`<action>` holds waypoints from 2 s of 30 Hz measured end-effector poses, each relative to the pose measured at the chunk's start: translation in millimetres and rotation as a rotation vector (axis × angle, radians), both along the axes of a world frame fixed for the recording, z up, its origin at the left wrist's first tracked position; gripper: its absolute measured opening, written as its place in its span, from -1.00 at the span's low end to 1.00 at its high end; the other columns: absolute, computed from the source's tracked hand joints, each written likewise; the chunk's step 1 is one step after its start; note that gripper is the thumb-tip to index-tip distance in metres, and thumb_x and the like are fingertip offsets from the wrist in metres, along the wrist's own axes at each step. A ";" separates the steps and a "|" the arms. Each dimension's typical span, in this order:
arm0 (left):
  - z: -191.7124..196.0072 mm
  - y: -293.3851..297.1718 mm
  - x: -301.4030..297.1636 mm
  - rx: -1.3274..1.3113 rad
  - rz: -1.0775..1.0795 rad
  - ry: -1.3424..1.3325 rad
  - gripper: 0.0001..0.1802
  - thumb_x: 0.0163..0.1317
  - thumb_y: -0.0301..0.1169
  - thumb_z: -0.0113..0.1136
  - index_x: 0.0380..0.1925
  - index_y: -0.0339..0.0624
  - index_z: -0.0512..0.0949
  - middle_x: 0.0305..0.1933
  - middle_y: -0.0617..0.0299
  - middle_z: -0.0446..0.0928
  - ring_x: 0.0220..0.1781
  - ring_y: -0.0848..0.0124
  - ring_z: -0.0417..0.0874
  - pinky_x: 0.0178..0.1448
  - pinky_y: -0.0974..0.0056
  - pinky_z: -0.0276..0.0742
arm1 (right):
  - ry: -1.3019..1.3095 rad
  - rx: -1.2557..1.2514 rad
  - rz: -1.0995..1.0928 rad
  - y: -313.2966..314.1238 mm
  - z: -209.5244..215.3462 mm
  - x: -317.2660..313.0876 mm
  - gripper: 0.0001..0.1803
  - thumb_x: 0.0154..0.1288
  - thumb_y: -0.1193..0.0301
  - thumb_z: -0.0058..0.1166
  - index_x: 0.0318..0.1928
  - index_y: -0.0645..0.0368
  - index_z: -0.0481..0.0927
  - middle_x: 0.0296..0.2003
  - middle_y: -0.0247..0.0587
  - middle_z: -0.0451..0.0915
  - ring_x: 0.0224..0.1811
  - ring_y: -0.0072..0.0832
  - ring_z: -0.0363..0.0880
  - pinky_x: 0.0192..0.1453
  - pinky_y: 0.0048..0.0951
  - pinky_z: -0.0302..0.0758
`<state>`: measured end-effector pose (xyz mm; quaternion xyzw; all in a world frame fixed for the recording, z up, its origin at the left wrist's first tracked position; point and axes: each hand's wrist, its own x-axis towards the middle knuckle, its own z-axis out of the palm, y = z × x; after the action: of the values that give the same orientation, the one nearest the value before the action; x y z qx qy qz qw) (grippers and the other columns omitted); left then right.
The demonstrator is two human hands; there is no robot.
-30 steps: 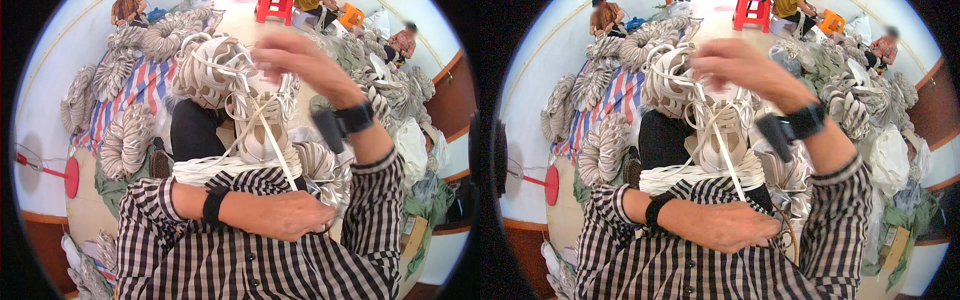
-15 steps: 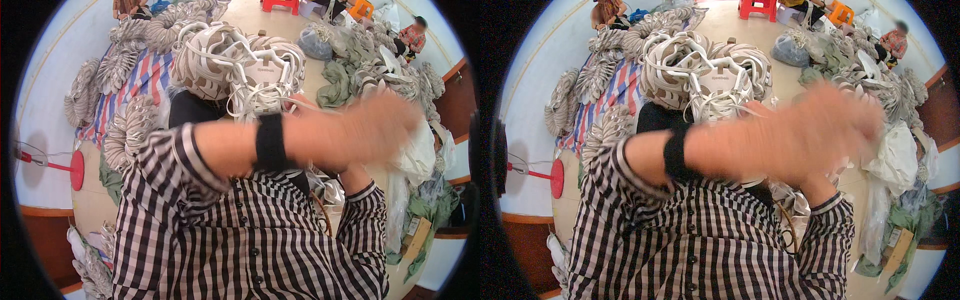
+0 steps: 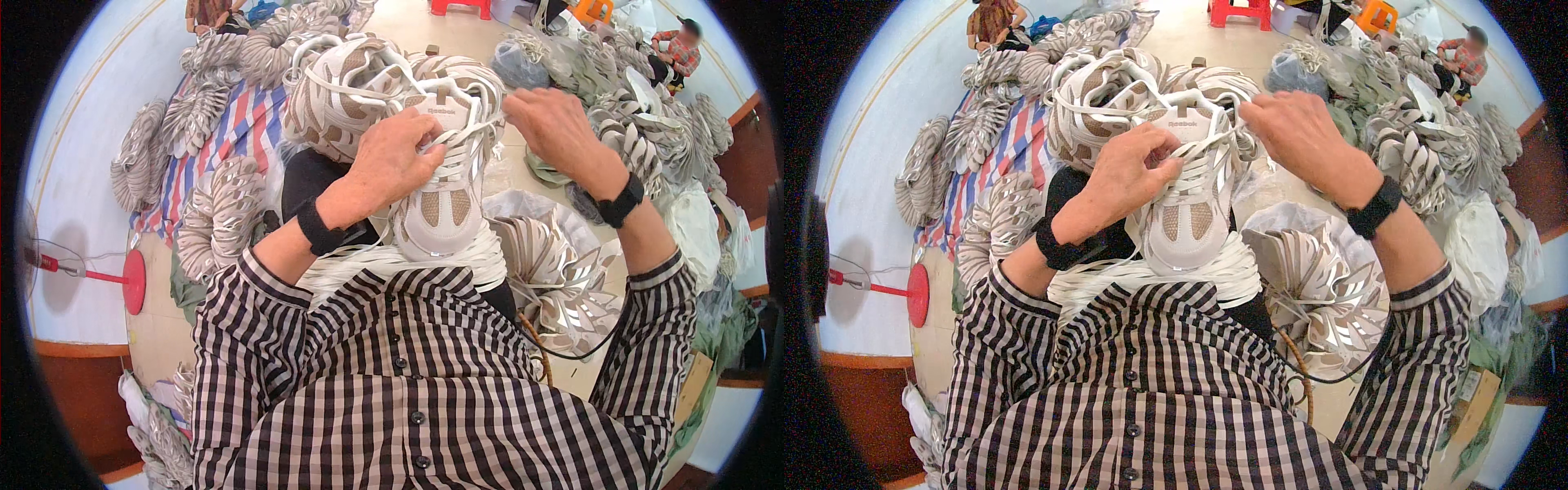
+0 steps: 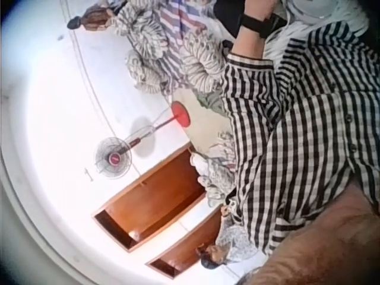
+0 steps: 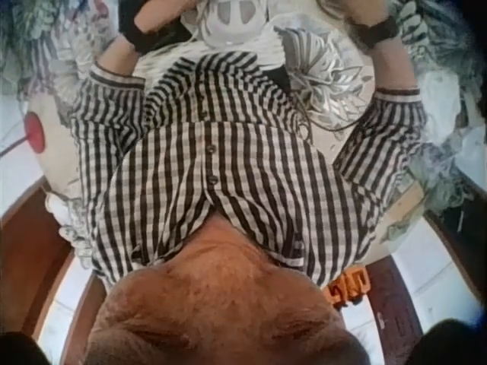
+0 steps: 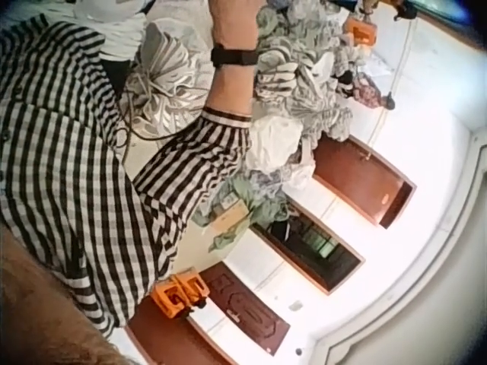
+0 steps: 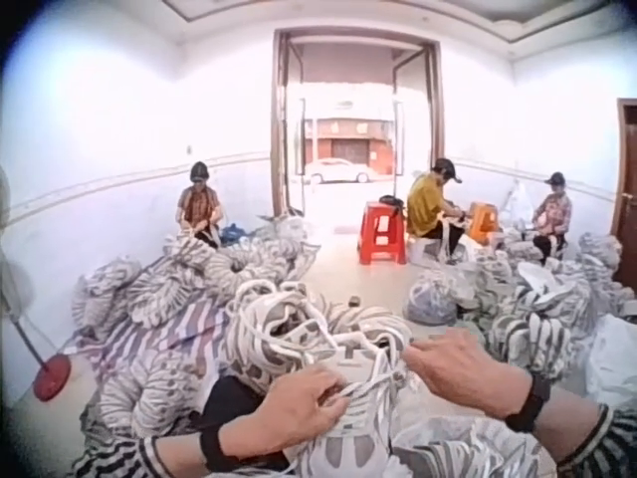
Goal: Lacing a white and tan sneaker as part of a manufacturing or assembly process.
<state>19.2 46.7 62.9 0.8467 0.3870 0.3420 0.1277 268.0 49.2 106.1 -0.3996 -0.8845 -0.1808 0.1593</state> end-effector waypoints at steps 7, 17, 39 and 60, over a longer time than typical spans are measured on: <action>-3.8 6.2 1.5 -0.029 0.001 -0.025 -0.82 0.05 -0.41 0.18 -0.37 -0.30 0.56 -0.45 0.10 0.52 -0.45 0.29 0.54 -0.29 0.23 0.45 | 0.167 -0.053 -0.011 14.6 0.3 -4.6 -0.90 0.19 0.41 0.02 -0.34 0.18 0.46 -0.43 -0.07 0.56 -0.39 -0.06 0.56 -0.32 -0.10 0.45; 0.2 5.3 -7.8 -0.211 0.000 -0.094 -0.85 0.07 -0.46 0.17 -0.36 -0.31 0.52 -0.54 0.23 0.48 -0.46 0.51 0.44 -0.29 0.38 0.39 | -0.120 -0.241 0.181 24.2 119.6 -31.4 -0.66 0.29 0.39 0.03 0.03 0.30 0.46 -0.24 0.07 0.59 -0.14 -0.13 0.57 -0.06 -0.17 0.50; 17.5 11.6 -20.5 -0.272 -0.053 -0.079 -0.88 0.12 -0.48 0.12 -0.38 -0.34 0.52 -0.51 0.14 0.50 -0.43 0.37 0.48 -0.27 0.30 0.41 | 0.852 -0.218 -0.119 -44.3 -75.6 -36.4 -0.79 0.17 0.54 0.09 -0.15 0.15 0.49 -0.29 -0.12 0.51 -0.44 -0.21 0.55 -0.38 -0.31 0.46; 14.8 30.9 -26.6 -0.325 -0.119 -0.068 -0.88 0.09 -0.54 -0.03 -0.41 -0.35 0.48 -0.58 0.26 0.48 -0.50 0.52 0.48 -0.37 0.40 0.40 | 0.831 -0.827 0.008 -48.6 -60.7 -34.7 -0.87 0.17 0.49 0.08 -0.33 0.31 0.48 -0.59 -0.09 0.48 -0.57 -0.46 0.40 -0.41 -0.38 0.38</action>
<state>-7.4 77.6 77.8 0.8243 0.3816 0.2954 0.2960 233.2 0.6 45.4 -0.4627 -0.7465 0.3516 0.3241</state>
